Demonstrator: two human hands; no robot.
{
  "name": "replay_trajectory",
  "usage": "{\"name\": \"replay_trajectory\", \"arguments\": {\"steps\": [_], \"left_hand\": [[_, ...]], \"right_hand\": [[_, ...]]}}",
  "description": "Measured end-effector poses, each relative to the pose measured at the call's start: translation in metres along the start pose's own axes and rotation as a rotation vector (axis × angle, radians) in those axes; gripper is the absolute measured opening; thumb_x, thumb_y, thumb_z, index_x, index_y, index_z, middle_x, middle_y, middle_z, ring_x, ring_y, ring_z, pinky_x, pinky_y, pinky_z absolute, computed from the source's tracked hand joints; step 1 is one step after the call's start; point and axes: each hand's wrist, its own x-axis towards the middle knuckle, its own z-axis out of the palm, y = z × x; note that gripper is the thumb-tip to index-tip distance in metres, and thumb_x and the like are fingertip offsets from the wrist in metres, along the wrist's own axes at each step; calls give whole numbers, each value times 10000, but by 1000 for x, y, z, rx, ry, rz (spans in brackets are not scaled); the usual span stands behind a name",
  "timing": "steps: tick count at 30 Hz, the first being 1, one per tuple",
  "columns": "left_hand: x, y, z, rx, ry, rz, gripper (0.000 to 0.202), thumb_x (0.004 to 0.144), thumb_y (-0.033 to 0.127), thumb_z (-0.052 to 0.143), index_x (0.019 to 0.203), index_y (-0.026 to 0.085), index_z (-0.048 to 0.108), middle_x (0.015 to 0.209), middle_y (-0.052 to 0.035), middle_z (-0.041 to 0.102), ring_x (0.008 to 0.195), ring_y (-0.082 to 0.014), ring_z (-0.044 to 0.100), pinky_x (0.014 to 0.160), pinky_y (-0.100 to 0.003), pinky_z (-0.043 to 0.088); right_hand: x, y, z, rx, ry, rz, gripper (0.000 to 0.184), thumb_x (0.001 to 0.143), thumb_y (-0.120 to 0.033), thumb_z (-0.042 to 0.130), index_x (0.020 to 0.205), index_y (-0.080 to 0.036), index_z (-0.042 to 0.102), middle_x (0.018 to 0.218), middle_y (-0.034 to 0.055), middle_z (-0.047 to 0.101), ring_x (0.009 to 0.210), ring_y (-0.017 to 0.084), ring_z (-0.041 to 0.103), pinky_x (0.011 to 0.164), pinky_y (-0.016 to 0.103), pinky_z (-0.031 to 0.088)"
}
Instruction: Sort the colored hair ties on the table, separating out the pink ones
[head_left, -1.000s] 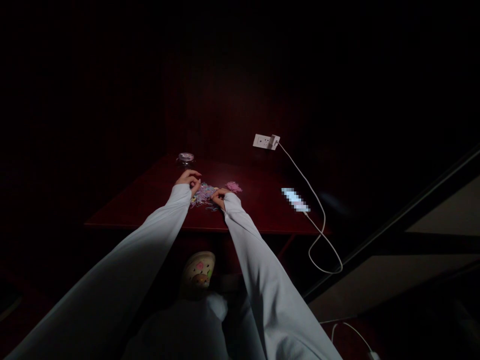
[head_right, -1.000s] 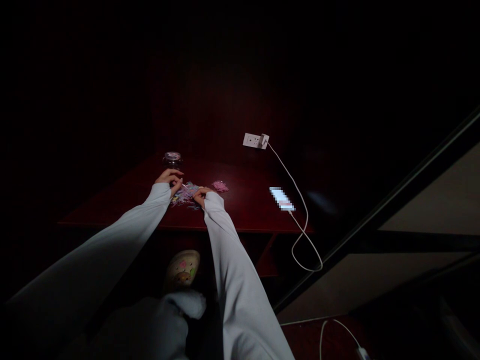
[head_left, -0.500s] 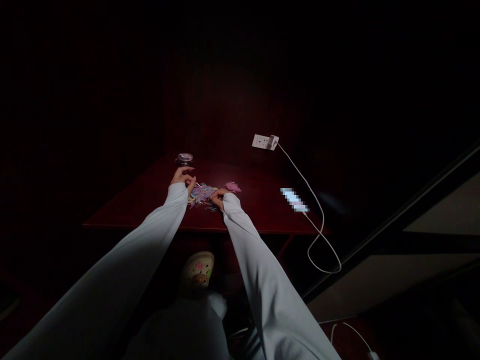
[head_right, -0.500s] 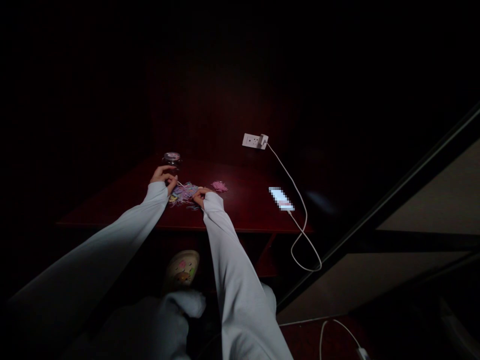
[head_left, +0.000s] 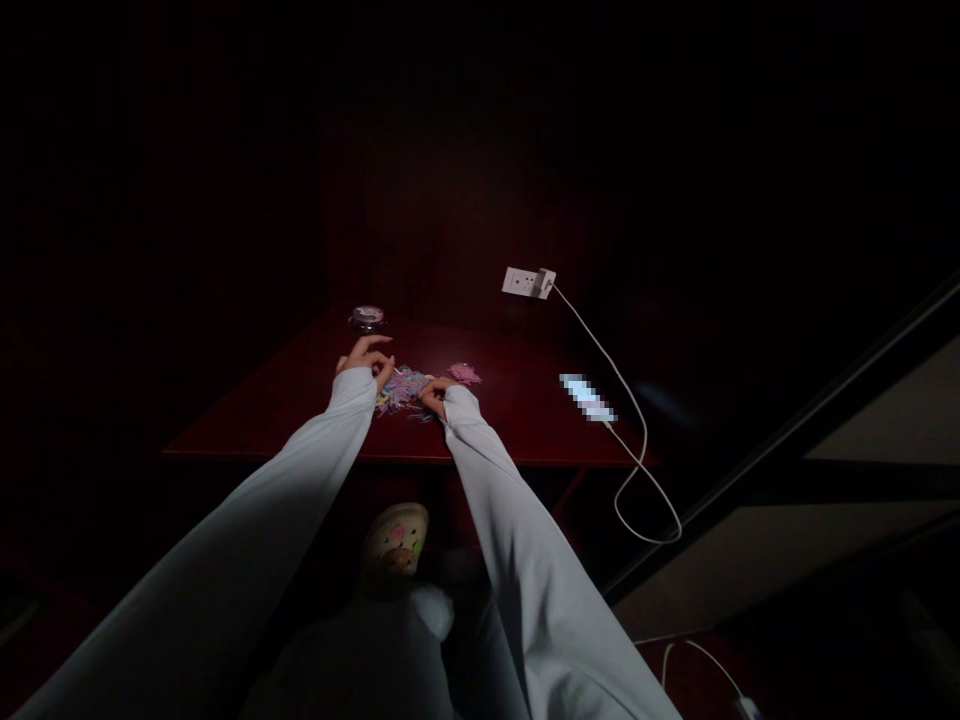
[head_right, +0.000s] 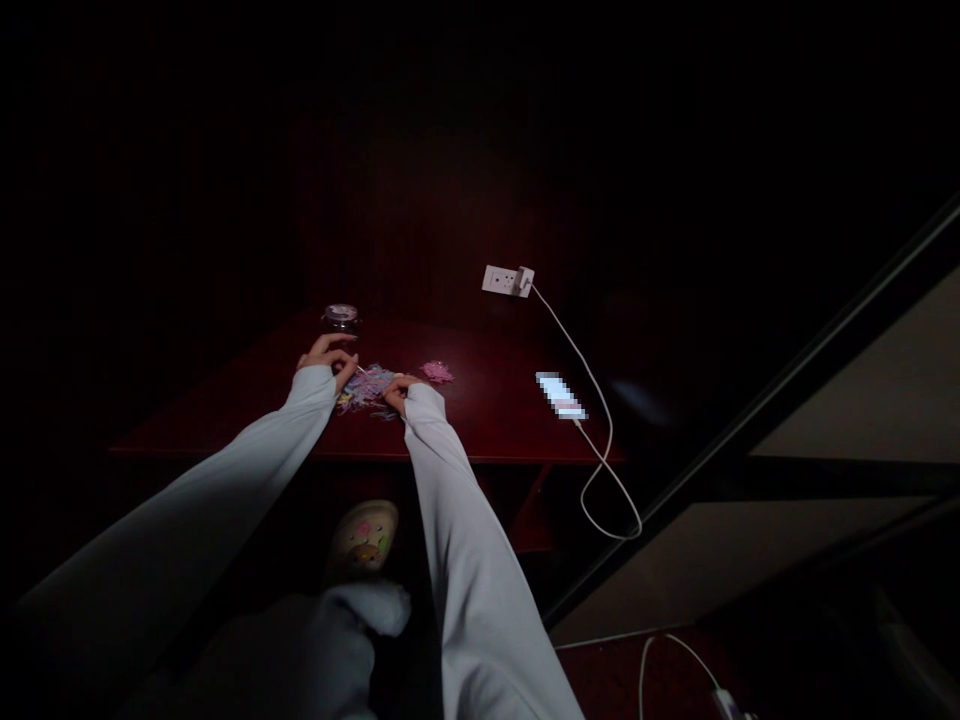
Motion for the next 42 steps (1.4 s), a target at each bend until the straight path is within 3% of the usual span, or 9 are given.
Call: {"name": "replay_trajectory", "arguments": {"steps": [3,7,12,22,31,36,42], "left_hand": [[-2,3,0,85,-86,16,214,925,279,670,720,229,706,1358,9,781,847,-183,666,1007,-426,489],[-2,4,-1,89,-189,12,217,958,292,657,761,237,730,1345,18,783,845,-183,685,1004,-419,476],[-2,2,0,74,-258,54,212,973,323,629,839,259,780,1333,0,782,1036,-241,736,1037,-450,459],[0,-6,4,34,-296,100,276,963,455,623,849,268,791,1288,-23,800,890,-215,714,933,-404,524],[3,-17,4,39,-380,191,266,970,471,634,944,285,821,1327,-35,784,1106,-258,733,939,-396,532],[0,-9,4,24,-342,158,279,959,473,617,906,281,813,1300,-35,797,1030,-252,735,947,-415,533],[-2,0,2,26,-339,124,251,946,467,638,885,292,806,1298,-29,810,1074,-264,735,982,-436,521]], "right_hand": [[0,2,-1,-32,11,-12,181,871,-159,762,694,-195,754,756,-10,679,741,135,589,729,239,483],[1,4,-4,-62,28,-6,147,883,-234,781,739,-207,797,771,-6,691,751,146,603,749,252,511],[4,4,-5,-16,42,46,113,865,-207,755,787,-214,837,811,3,709,765,151,624,796,268,536],[0,2,-2,128,44,134,88,844,-301,847,830,-219,818,735,-27,647,745,137,615,727,229,507],[-2,0,-5,146,8,118,149,831,-335,850,845,-189,827,728,-24,621,671,110,530,652,222,478],[-3,-1,-6,103,14,128,121,850,-294,817,804,-183,825,730,-9,639,673,120,548,674,241,486],[0,-3,-4,117,26,170,100,844,-221,802,752,-181,806,694,-16,647,669,121,551,668,230,478]]}}
